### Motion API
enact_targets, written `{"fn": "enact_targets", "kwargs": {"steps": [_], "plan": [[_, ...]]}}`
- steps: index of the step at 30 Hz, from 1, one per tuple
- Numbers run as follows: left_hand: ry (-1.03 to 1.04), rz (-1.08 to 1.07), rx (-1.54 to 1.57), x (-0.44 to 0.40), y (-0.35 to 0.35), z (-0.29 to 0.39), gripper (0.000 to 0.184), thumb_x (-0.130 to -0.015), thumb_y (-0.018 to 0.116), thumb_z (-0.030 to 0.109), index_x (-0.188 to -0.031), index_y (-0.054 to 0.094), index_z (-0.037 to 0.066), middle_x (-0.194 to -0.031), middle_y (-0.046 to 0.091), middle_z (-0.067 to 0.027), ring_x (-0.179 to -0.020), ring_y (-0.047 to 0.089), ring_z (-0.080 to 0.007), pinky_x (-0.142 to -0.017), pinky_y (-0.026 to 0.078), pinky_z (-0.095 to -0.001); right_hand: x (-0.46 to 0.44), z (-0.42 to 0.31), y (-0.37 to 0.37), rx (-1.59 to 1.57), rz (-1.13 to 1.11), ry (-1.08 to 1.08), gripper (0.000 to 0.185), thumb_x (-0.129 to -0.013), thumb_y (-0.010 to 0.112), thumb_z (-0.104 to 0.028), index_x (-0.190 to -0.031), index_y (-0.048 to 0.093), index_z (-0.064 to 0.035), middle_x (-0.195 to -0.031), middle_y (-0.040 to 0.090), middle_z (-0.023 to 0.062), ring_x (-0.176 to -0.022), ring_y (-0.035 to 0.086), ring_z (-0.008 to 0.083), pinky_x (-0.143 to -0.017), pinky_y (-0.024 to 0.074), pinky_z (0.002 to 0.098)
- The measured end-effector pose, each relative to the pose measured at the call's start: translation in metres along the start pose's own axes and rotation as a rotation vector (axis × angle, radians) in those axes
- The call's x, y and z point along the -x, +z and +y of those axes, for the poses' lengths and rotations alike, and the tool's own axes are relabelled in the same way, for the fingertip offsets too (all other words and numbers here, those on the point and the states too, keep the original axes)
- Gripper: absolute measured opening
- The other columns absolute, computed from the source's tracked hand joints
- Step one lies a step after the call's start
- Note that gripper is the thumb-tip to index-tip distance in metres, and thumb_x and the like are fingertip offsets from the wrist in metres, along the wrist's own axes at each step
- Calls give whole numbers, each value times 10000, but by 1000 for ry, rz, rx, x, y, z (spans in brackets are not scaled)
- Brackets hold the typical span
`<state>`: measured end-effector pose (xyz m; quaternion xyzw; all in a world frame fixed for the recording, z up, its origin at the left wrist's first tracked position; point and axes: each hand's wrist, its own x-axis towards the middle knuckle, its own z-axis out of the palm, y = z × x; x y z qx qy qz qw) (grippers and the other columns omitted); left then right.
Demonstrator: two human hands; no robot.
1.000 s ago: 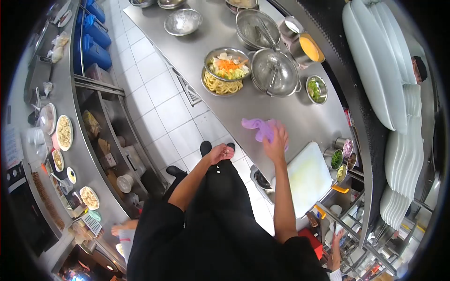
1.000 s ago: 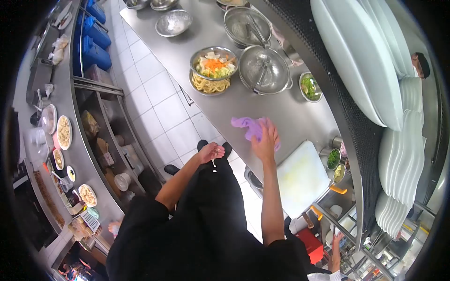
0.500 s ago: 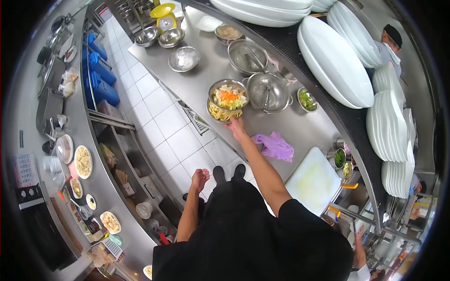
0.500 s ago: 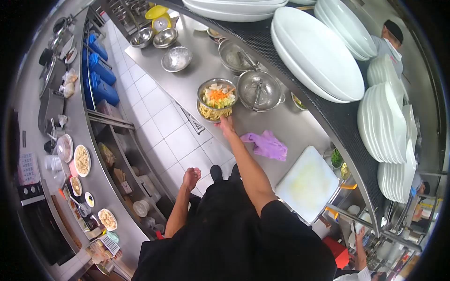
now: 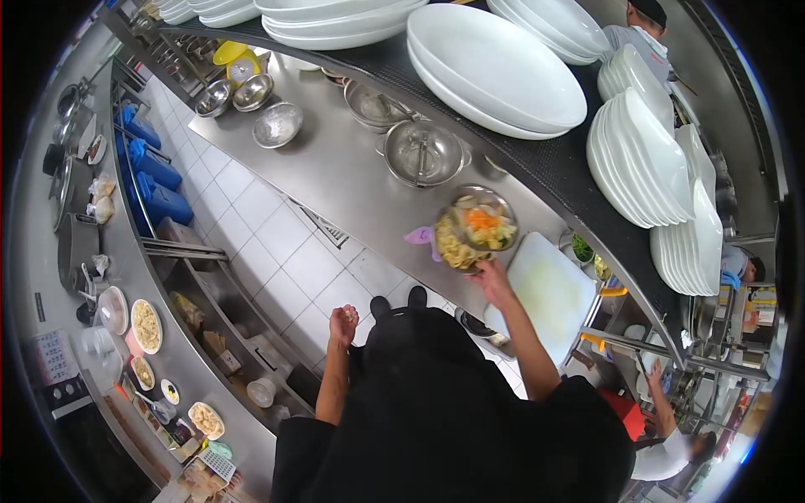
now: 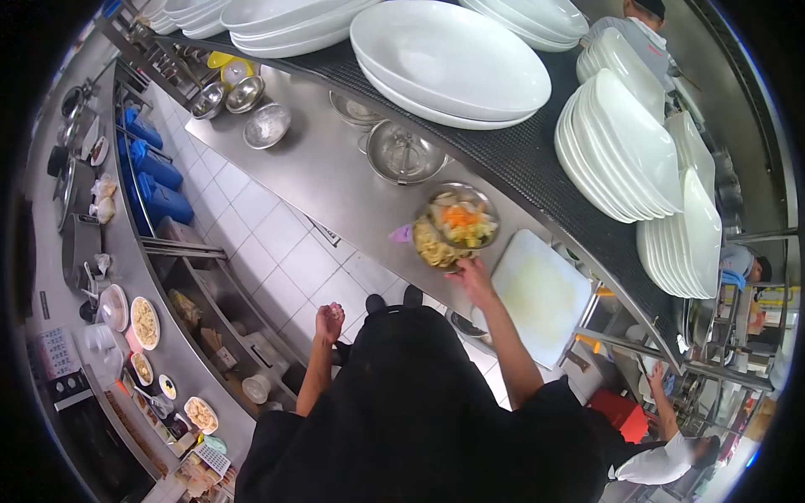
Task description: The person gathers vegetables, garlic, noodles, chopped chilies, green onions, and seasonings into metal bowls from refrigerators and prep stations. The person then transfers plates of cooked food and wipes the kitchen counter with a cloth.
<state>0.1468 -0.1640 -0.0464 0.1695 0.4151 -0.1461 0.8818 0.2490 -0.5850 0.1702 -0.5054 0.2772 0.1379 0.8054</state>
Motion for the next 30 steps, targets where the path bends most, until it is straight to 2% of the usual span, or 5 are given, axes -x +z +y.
{"fn": "enact_targets", "kwargs": {"steps": [16,21,24,27,30], "plan": [[294,-101,276,37,28,-70,237,-952,487,232,-916,606,31,-861,643,-103,-798,619,-215,-735,529,-314,-211,-77,-209,-382,129,-435,330,-972,407,-53,-1265,491,72,-1271,576,171,-1138,596,290,-1045,499,402],[323,-131,364,49,16,-88,216,-948,504,203,-898,595,13,-863,642,-108,-809,620,-223,-749,534,-310,-185,-63,-178,-441,153,-320,487,-1008,493,-251,-1381,360,32,-1313,517,215,-1164,572,318,-1059,477,425],[389,-31,612,46,3,-104,206,-949,496,183,-899,593,9,-866,648,-105,-826,628,-226,-770,541,-312,-159,-63,-110,-249,93,66,541,-981,528,-343,-1410,408,-36,-1366,496,147,-1205,533,344,-1078,427,465],[385,-82,598,70,15,-104,189,-932,499,140,-826,609,27,-825,668,-74,-834,641,-209,-783,546,-321,-223,-65,-90,-128,-64,-151,760,-938,569,-504,-1430,228,-36,-1221,518,258,-1118,579,357,-1028,479,477],[376,-73,542,80,12,-103,197,-924,493,149,-820,603,23,-816,662,-84,-791,633,-215,-737,539,-329,-298,-93,-84,-203,-46,-150,695,-981,495,-460,-1454,212,-37,-1269,502,240,-1136,572,345,-978,524,448]]}}
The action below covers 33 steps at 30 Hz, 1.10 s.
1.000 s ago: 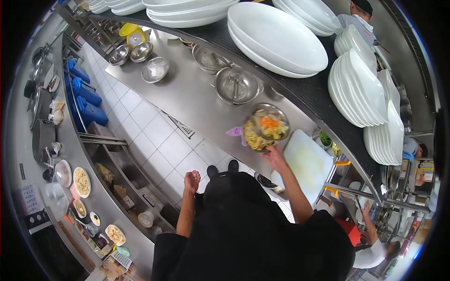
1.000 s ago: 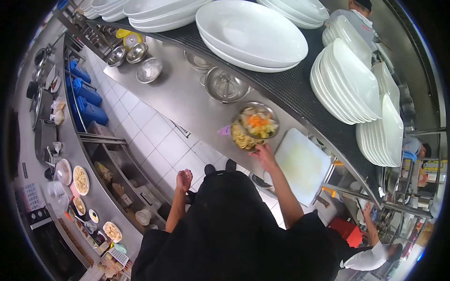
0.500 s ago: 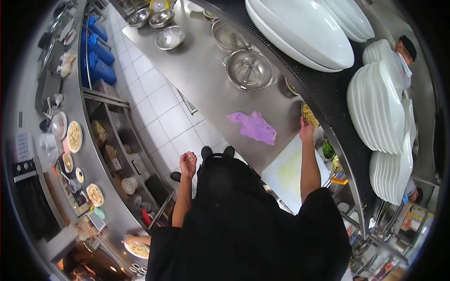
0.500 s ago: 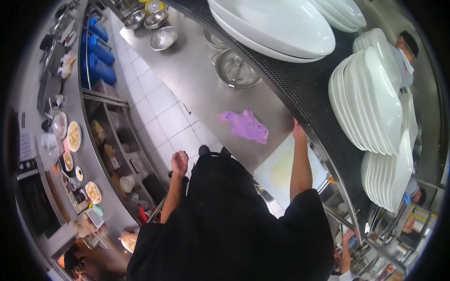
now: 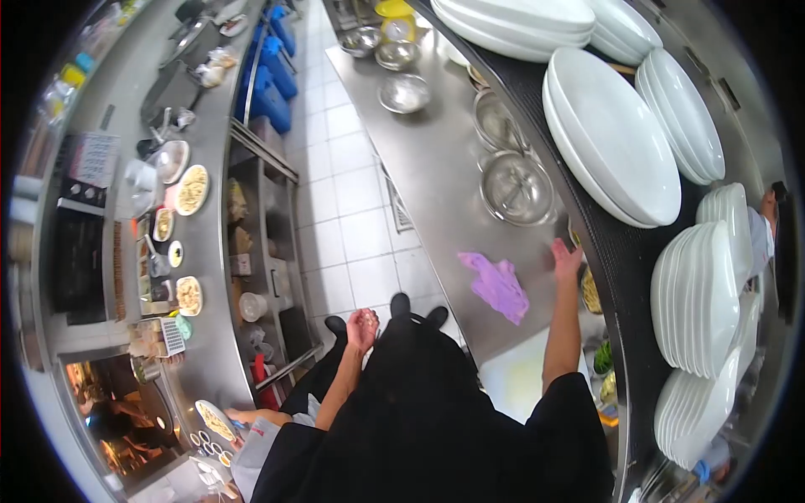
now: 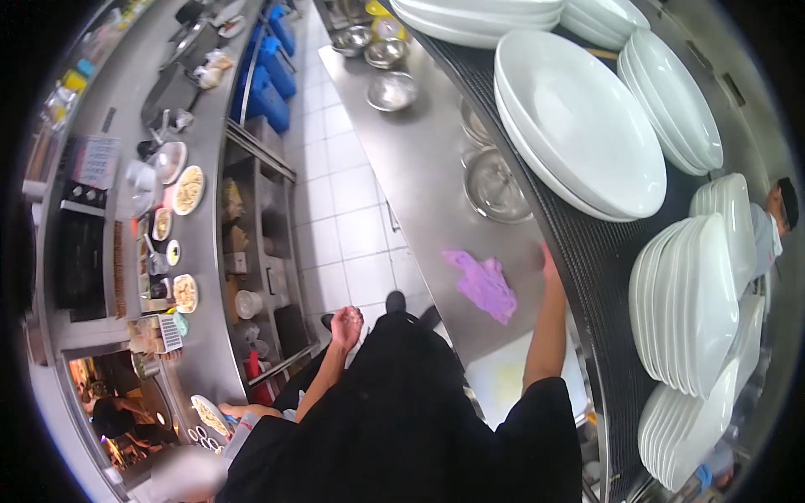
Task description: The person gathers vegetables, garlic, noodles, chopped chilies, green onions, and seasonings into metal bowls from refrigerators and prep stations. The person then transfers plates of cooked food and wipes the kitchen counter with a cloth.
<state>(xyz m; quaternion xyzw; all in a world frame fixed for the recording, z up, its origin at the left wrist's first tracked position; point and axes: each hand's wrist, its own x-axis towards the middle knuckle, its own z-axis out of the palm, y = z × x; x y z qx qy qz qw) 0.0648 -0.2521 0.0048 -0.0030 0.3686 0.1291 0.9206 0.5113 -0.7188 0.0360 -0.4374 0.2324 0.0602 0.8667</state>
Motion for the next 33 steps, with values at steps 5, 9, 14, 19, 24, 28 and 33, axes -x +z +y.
{"fn": "enact_targets", "kwargs": {"steps": [5,9,14,19,24,28,33], "plan": [[48,-60,-125,13,25,25,236,-932,468,194,-826,596,25,-808,630,-107,-761,605,-230,-714,518,-318,-66,24,-17,-106,36,-131,491,-964,484,-349,-1305,385,-10,-1173,540,167,-1044,587,275,-865,550,358],[129,-37,-49,11,39,49,181,-928,458,149,-832,552,27,-786,586,-82,-713,556,-190,-670,486,-294,9,33,-14,-100,184,-98,283,-901,507,-224,-1069,550,0,-967,595,109,-857,607,187,-704,546,271],[156,-92,57,-20,32,87,161,-917,464,140,-850,557,27,-800,589,-80,-734,568,-192,-693,499,-297,153,33,-14,592,298,105,202,-884,522,-267,-835,559,-75,-639,555,27,-473,523,109,-379,366,247],[87,-101,105,-76,49,120,160,-912,455,132,-847,561,31,-814,619,-90,-743,597,-212,-706,524,-311,225,82,120,773,23,252,175,-914,520,-201,-934,570,-34,-718,578,61,-518,560,156,-426,424,267],[-39,-27,-38,-132,95,162,166,-908,456,142,-846,564,33,-800,622,-93,-722,601,-215,-699,535,-315,148,189,223,373,-115,327,245,-905,559,-188,-1090,555,-28,-928,637,112,-703,649,187,-601,558,283],[-36,20,-126,-157,124,203,157,-898,475,161,-844,561,40,-774,619,-94,-716,608,-211,-683,538,-311,130,237,278,82,-43,327,277,-932,594,-245,-1098,539,-30,-926,613,106,-811,650,218,-748,582,369],[36,112,-49,-181,129,251,164,-914,472,168,-846,560,47,-781,618,-92,-719,607,-206,-678,536,-310,127,295,399,271,-175,373,377,-949,596,-317,-1201,472,-65,-1075,608,137,-975,639,258,-876,554,441]]}}
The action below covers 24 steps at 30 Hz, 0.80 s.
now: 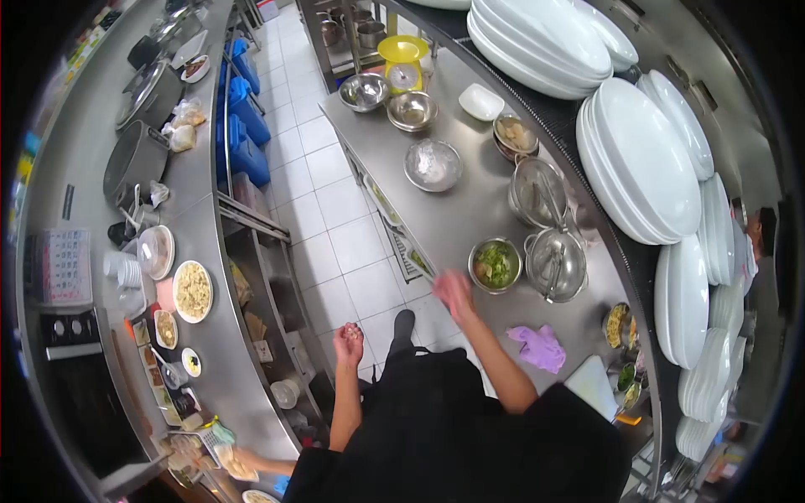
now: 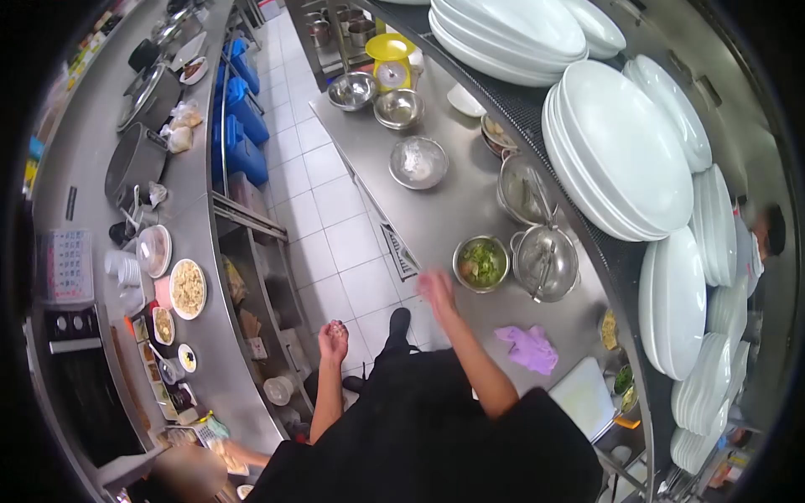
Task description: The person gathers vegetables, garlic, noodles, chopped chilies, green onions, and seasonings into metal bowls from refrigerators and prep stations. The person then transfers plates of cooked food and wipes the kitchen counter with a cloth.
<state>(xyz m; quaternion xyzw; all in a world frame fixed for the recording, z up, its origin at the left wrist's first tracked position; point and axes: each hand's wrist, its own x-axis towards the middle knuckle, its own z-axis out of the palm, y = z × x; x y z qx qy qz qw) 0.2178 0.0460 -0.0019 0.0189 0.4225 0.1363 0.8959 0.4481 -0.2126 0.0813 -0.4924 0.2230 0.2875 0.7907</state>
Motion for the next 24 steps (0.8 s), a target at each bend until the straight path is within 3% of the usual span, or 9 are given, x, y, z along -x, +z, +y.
{"fn": "enact_targets", "kwargs": {"steps": [4,6,9,10,14,17,19,22,24], "plan": [[-4,-15,-52,13,8,25,160,-923,470,158,-849,560,48,-793,617,-93,-720,602,-200,-675,527,-302,-145,-65,80,-205,-17,-57,734,-901,637,-427,-1425,284,-53,-1341,463,260,-1237,506,354,-955,502,525],[10,-73,-83,28,17,35,167,-928,471,165,-848,561,49,-790,612,-89,-717,591,-194,-665,517,-298,-227,-80,96,-224,149,-32,754,-866,676,-352,-1411,292,1,-1356,449,264,-1150,575,330,-867,562,467],[40,-136,-160,47,46,36,179,-938,468,172,-846,562,50,-782,597,-79,-717,571,-184,-658,501,-291,-293,-65,97,95,395,-268,592,-804,621,-110,-1306,390,103,-977,630,182,-769,681,252,-568,596,334],[41,-146,-196,55,58,33,184,-941,466,173,-844,562,51,-779,590,-74,-718,563,-181,-657,496,-289,-254,-85,116,58,419,-180,336,-925,559,-189,-1113,560,90,-1025,639,176,-767,677,263,-615,600,365],[-201,-227,-375,76,111,-9,207,-964,465,189,-786,503,90,-694,443,-7,-652,432,-125,-631,403,-257,-91,-122,99,8,145,-183,448,-861,576,-186,-1236,439,18,-991,583,144,-689,648,245,-589,589,339],[-385,-339,-638,71,126,-45,226,-977,476,210,-777,495,107,-705,437,4,-661,421,-116,-667,392,-275,48,-141,-5,416,-81,-221,449,-852,616,-220,-1221,493,5,-1002,590,116,-715,645,190,-597,586,322],[-436,-86,-681,96,162,-86,223,-979,484,212,-822,544,65,-773,528,-29,-724,479,-139,-679,405,-278,143,-128,-96,523,-62,-315,459,-888,601,-326,-1249,529,-52,-1067,595,65,-779,632,136,-598,576,300],[-698,-453,-1011,95,172,-116,263,-986,467,229,-816,556,50,-762,533,-40,-704,477,-151,-632,395,-283,333,-115,-210,740,270,-175,557,-923,579,-363,-1395,475,-87,-1212,556,105,-857,622,154,-672,578,306],[-816,-584,-1109,96,172,-140,269,-994,457,236,-802,533,63,-719,478,-24,-673,439,-141,-611,381,-276,448,-85,-260,620,563,-178,518,-921,557,-246,-1404,475,-78,-888,626,36,-598,546,96,-534,503,243]]}}
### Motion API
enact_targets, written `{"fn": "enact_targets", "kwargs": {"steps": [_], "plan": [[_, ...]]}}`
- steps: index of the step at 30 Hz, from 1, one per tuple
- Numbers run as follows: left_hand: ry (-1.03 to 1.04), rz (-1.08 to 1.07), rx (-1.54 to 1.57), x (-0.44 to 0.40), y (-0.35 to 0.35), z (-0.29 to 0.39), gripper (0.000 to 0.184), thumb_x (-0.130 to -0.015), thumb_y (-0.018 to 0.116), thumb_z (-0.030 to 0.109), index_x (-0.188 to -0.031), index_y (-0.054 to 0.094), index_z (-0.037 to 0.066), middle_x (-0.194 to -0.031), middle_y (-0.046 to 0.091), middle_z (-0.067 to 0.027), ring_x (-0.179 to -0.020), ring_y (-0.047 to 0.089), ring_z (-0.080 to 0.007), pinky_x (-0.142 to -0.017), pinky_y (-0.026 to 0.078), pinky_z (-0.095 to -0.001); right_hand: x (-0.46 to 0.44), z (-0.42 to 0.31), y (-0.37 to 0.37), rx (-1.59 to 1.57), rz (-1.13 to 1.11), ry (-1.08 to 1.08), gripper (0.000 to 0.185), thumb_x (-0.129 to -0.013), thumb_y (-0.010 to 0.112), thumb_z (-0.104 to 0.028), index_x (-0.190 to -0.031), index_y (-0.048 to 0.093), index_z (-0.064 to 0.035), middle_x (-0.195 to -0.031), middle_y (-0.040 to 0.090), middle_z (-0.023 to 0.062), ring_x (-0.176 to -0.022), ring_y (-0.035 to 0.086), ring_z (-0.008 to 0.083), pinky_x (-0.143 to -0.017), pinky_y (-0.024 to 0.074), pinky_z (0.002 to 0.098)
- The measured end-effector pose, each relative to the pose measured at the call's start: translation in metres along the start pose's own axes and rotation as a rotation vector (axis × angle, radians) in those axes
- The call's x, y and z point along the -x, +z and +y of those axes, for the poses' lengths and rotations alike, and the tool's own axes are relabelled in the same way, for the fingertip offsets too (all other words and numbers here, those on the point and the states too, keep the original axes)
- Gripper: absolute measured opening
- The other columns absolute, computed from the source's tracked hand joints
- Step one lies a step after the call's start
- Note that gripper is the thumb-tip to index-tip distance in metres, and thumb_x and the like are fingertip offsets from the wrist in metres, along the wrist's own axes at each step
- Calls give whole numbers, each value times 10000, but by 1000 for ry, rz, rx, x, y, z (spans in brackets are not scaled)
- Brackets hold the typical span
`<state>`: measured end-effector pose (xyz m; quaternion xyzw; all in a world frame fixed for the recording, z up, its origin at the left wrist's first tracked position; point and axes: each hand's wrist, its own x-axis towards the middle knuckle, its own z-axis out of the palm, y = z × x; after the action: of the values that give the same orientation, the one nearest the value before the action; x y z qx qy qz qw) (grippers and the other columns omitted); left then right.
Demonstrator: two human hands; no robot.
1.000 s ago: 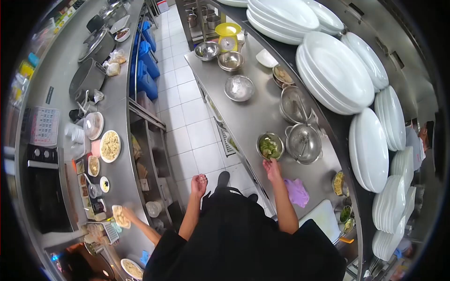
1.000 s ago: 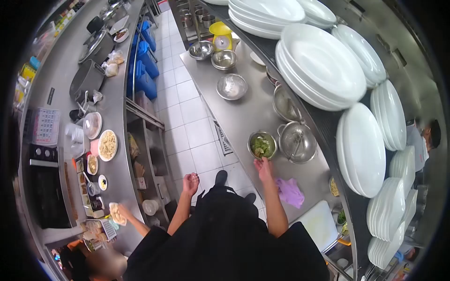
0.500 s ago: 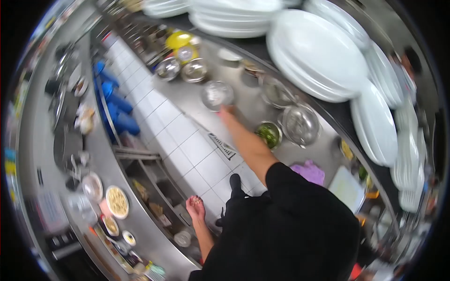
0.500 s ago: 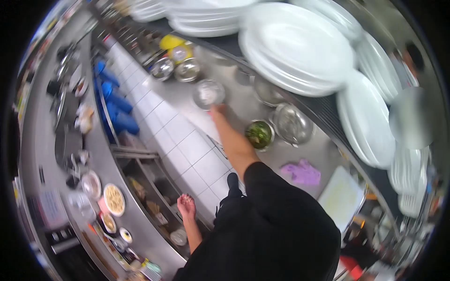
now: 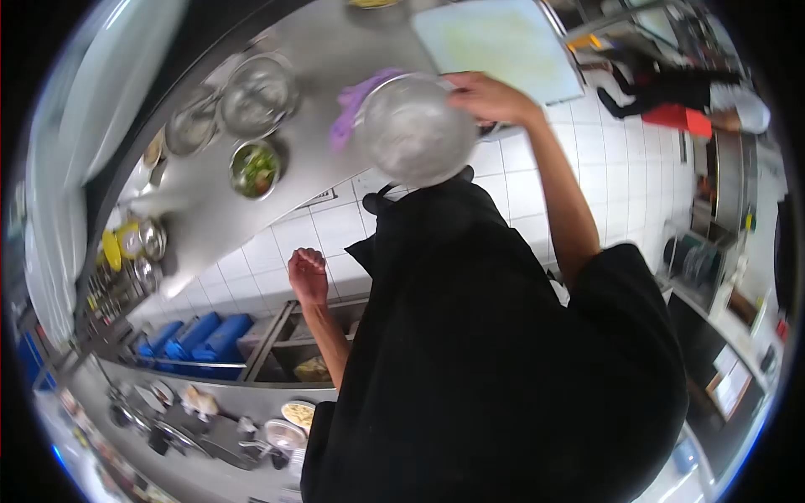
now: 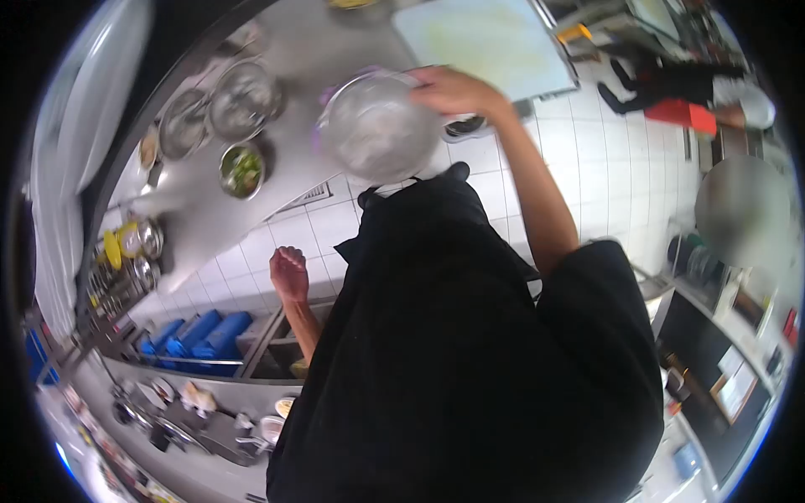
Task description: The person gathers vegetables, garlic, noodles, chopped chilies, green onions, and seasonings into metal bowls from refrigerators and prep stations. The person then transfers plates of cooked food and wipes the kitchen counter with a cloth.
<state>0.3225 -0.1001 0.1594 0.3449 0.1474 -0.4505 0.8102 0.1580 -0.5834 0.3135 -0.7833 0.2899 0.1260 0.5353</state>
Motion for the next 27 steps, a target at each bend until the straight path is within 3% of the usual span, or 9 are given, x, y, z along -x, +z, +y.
{"fn": "enact_targets", "kwargs": {"steps": [2,4,7,12,19,23,24,25,27], "plan": [[-98,-36,-78,-19,38,-13,277,-1000,449,245,-788,501,75,-687,425,-15,-650,410,-138,-597,369,-274,57,100,-58,-151,307,140,526,-908,551,-187,-1415,472,-71,-693,560,-5,-485,438,64,-420,368,240],[-191,-74,-176,-38,87,-41,281,-1002,445,248,-782,489,77,-683,419,-16,-644,402,-138,-590,362,-273,133,163,-105,-292,551,176,366,-896,538,-191,-1225,597,-42,-688,545,-13,-483,429,68,-428,340,240],[-337,-170,-366,-66,174,-101,323,-1018,426,282,-765,466,84,-669,400,-16,-627,373,-132,-566,324,-266,233,209,-139,-495,1001,336,253,-872,503,-191,-1049,621,-54,-669,495,-19,-533,439,69,-447,332,233],[-696,-520,-435,-121,347,-245,364,-1049,362,289,-745,419,97,-658,377,-6,-592,343,-122,-562,306,-260,341,320,-150,-751,1298,403,235,-870,492,-171,-1020,603,-30,-754,543,1,-575,457,84,-476,365,230],[-1124,-1082,-278,-165,625,-451,402,-1071,322,304,-716,380,123,-629,324,24,-583,313,-102,-570,306,-249,427,364,-143,-938,1529,469,266,-888,502,-142,-1101,583,-5,-779,539,25,-553,485,99,-455,407,253],[-923,-1207,-828,-248,717,-538,398,-1068,360,331,-724,389,133,-646,344,38,-594,330,-95,-564,296,-249,456,414,-128,-954,1638,413,250,-913,515,-142,-1123,554,-12,-763,540,18,-538,510,100,-446,441,250],[-703,-1256,-1126,-290,718,-567,393,-1064,366,325,-733,428,123,-655,421,12,-572,356,-106,-539,305,-263,462,433,-127,-985,1653,400,220,-916,516,-144,-1094,548,-18,-755,532,16,-540,514,101,-444,444,255],[-327,-1608,-1517,-347,713,-589,374,-1040,405,315,-751,470,88,-658,466,-34,-556,393,-140,-532,342,-300,466,451,-125,-1017,1660,386,191,-919,518,-146,-1064,542,-24,-747,524,14,-542,517,103,-441,448,260],[472,-1775,-2029,-447,669,-636,412,-918,544,424,-935,602,16,-893,650,-213,-859,642,-331,-749,484,-458,473,474,-136,-1153,1670,422,151,-911,519,-149,-1009,530,-35,-735,512,9,-542,517,105,-437,449,272]]}}
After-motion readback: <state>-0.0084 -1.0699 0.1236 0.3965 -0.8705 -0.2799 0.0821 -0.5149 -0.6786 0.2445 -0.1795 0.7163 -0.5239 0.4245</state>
